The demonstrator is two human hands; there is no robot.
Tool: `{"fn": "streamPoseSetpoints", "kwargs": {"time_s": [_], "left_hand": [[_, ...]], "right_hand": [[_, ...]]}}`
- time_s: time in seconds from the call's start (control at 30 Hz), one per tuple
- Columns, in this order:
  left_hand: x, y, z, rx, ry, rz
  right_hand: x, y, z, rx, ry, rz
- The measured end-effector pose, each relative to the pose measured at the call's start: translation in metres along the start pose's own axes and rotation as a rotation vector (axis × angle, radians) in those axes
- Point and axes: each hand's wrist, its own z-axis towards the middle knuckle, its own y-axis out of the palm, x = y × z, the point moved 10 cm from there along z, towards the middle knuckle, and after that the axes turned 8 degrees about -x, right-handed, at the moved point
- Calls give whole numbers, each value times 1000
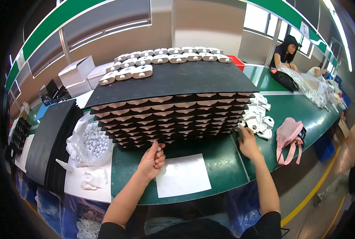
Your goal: Assembling small plastic light fixture housings by applying glue and joining components.
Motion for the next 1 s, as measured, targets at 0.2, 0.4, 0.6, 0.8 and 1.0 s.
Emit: {"fn": "streamPoseSetpoints", "kwargs": {"time_s": [0.2,0.4,0.6,0.8,1.0], "left_hand": [[6,3,0,-22,46,-38],[11,-2,-4,33,108,30],[8,5,-1,21,67,189],[0,4,4,-4,49,121],[10,3,-2,-34,82,197]], "right_hand": [[-6,-22,-17,18,77,-40],[-33,-42,-30,-39,124,-376],[-39,-33,-46,-255,86,-264],[-79,-32,-46,-216,-15,-112],[-139,-38,-35,-116,-11,203]]}}
